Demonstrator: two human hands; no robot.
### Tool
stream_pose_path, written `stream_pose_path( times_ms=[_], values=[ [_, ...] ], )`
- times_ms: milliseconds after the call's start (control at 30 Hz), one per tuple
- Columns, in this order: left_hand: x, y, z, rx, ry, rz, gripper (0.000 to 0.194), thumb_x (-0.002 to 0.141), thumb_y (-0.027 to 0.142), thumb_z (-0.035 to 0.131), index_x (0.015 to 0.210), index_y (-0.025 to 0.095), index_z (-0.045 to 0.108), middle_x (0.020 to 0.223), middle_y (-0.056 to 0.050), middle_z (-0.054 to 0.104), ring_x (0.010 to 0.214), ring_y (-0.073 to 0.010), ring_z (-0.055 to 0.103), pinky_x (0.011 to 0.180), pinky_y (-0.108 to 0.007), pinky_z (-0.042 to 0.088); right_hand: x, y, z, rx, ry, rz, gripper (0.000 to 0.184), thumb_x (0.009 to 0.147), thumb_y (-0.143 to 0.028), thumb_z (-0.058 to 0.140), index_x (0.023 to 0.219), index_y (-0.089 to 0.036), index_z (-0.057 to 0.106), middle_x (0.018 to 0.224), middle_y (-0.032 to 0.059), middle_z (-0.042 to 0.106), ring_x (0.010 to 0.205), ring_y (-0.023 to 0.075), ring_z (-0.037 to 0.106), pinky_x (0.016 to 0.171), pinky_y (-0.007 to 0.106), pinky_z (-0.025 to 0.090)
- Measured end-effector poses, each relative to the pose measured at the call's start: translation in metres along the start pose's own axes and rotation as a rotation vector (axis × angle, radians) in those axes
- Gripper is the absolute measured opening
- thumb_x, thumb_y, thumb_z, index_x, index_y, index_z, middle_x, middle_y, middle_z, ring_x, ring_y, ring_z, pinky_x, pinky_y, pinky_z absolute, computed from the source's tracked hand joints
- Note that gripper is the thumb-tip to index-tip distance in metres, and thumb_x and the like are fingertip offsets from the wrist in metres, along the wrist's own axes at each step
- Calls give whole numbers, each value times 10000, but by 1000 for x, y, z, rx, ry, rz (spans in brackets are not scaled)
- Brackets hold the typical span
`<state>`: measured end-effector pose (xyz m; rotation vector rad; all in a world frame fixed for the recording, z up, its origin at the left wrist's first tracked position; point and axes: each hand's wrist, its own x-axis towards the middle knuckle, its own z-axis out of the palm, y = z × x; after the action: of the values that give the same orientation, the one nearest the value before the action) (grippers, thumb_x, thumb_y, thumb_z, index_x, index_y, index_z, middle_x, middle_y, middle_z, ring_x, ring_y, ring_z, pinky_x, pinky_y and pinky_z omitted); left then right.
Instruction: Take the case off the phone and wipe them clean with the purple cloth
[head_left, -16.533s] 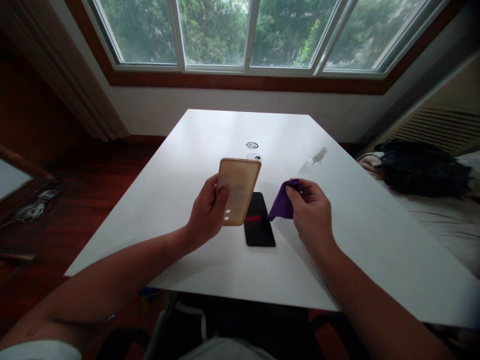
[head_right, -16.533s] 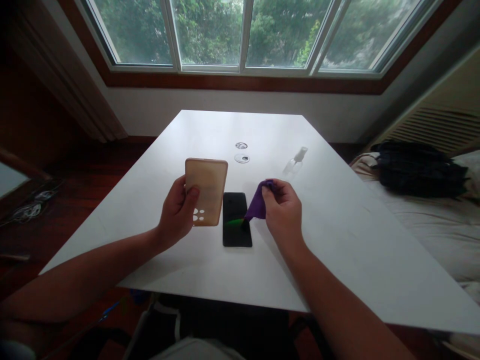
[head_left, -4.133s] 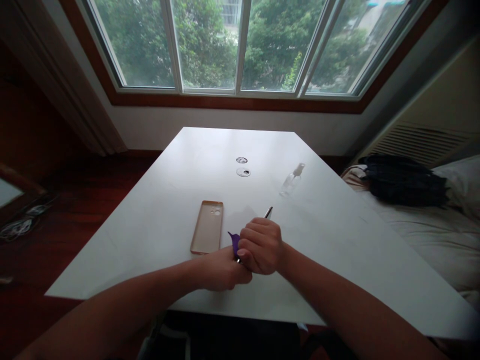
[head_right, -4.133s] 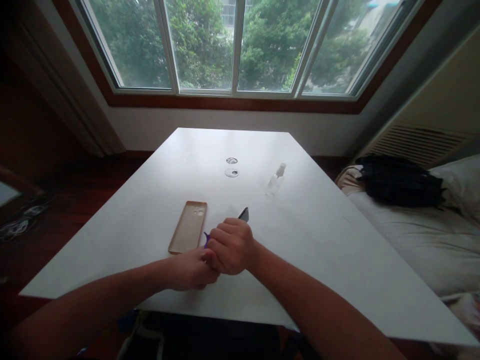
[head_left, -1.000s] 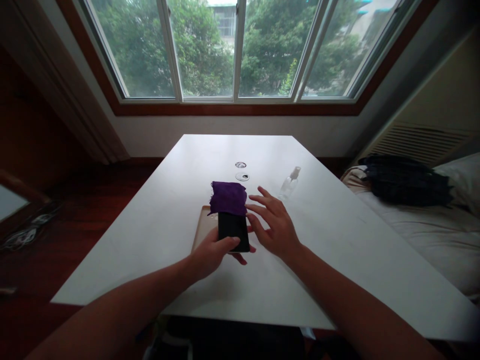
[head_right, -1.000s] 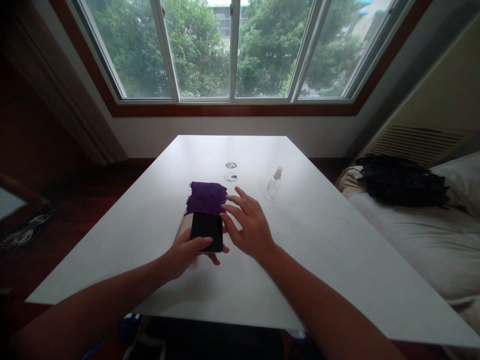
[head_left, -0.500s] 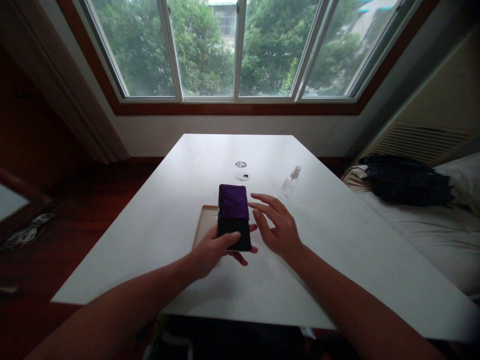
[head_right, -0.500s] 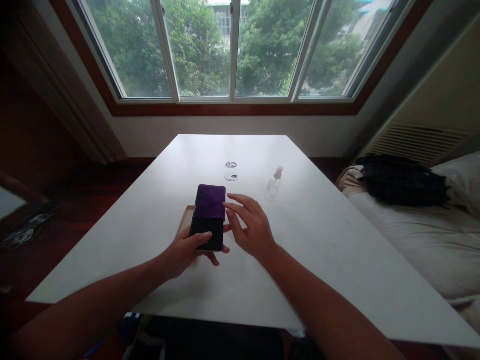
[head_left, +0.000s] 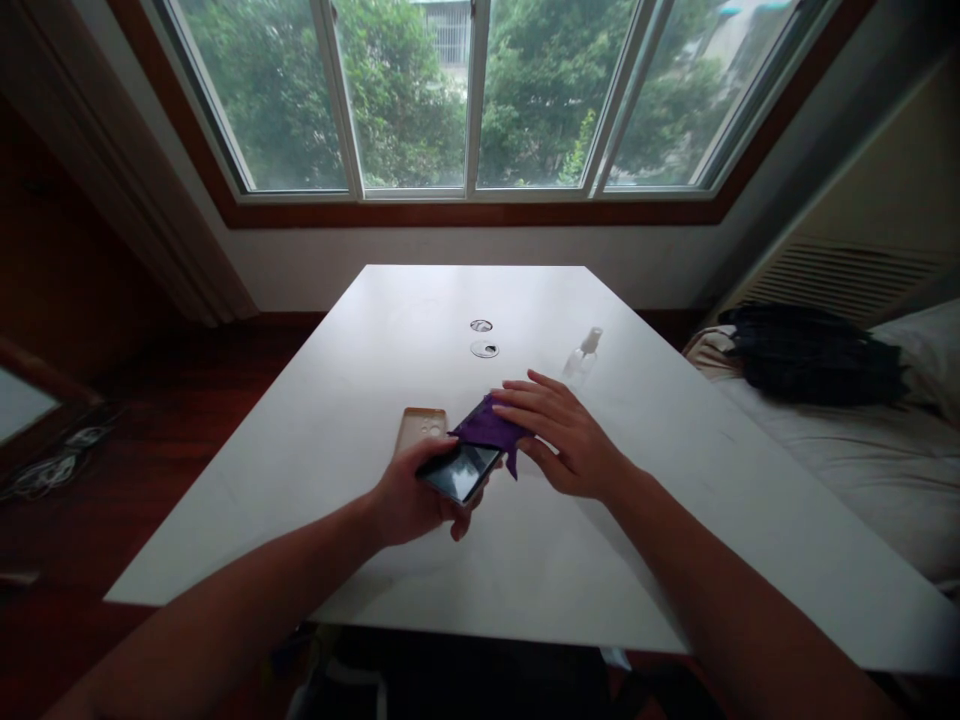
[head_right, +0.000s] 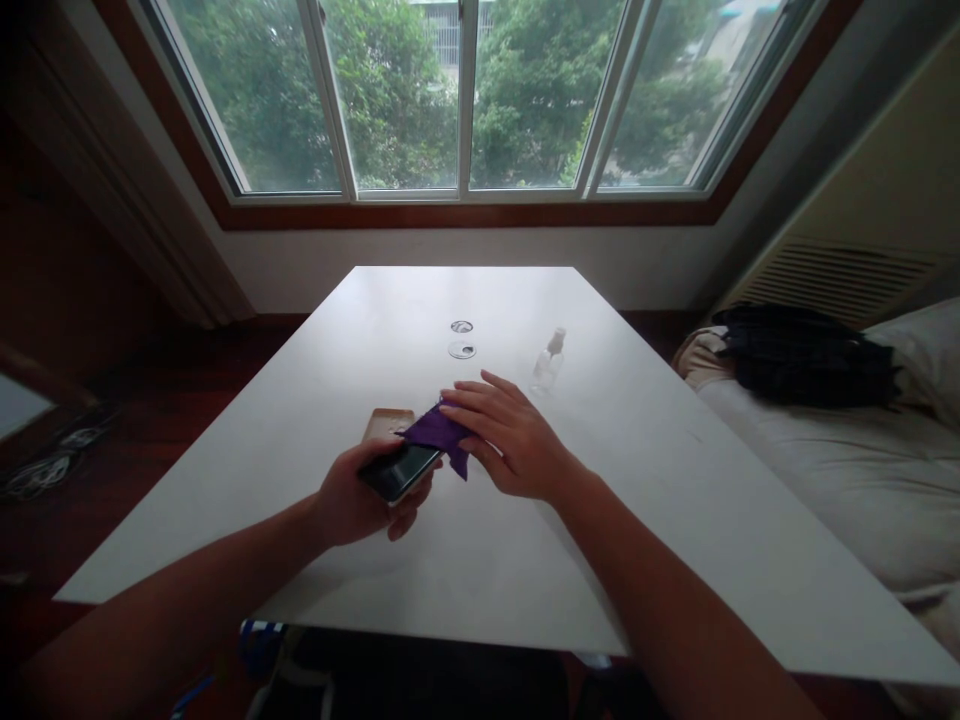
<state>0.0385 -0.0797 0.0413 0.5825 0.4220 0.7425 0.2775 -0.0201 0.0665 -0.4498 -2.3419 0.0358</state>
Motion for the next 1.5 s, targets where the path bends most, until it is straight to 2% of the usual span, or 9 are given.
stream_pose_path(
  times_ms=[200,333,400,500,600,700,900,1133,1500],
  values=[
    [-3,8,2,13,-96,-108,633,919,652,373,855,105,684,688,-34,483,578,-159,522,431,-282,512,-1,-1,7,-24,45,41,245,971,-206,544,1204,-225,616,1095,85,737,1020,239,683,1020,490,493],
    [-2,12,3,158,-73,-28,906,807,910,204,664,130,641,599,-30,468,489,-160,517,353,-265,413,-7,-5,16,99,85,325,190,1012,-286,480,1104,-215,630,932,65,708,808,213,650,740,359,527],
    [-1,14,-1,233,-2,124,878,806,916,196,543,152,541,527,-3,404,415,-127,462,332,-233,319,-8,-6,21,242,109,534,240,1027,-367,459,1091,-220,638,878,40,690,752,197,626,685,327,504],
    [2,15,-7,365,221,366,714,877,814,367,577,172,455,531,40,360,395,-77,376,355,-200,239,-8,-7,29,500,167,810,347,996,-522,488,1026,-216,647,785,10,647,674,179,574,601,294,463],
    [3,14,-10,570,415,496,577,901,721,486,711,177,489,604,52,412,436,-61,361,394,-190,237,-6,-8,37,709,208,955,408,928,-611,558,950,-214,647,729,-5,609,623,164,525,557,277,421],
    [3,10,-12,778,447,536,541,911,685,511,739,172,512,628,47,432,478,-62,366,443,-199,256,-3,-12,44,843,219,1034,415,878,-628,622,894,-214,644,712,-13,608,606,155,516,555,274,414],
    [8,-2,-14,810,483,471,516,862,672,592,735,172,572,570,17,486,564,-128,455,523,-242,334,3,-27,49,1013,170,1100,405,837,-596,697,909,-199,668,747,-6,656,634,153,570,590,278,468],
    [14,-8,-17,675,494,389,572,845,727,556,706,180,469,558,53,387,488,-73,314,485,-228,228,5,-34,46,1185,54,1154,405,820,-543,749,981,-177,682,856,24,737,696,148,654,644,259,513],
    [9,-11,-19,791,228,140,586,884,732,461,642,202,395,530,65,344,455,-62,252,436,-223,171,4,-35,51,1213,27,1217,399,847,-580,709,920,-189,667,735,17,723,614,153,660,552,242,512]
  ],
)
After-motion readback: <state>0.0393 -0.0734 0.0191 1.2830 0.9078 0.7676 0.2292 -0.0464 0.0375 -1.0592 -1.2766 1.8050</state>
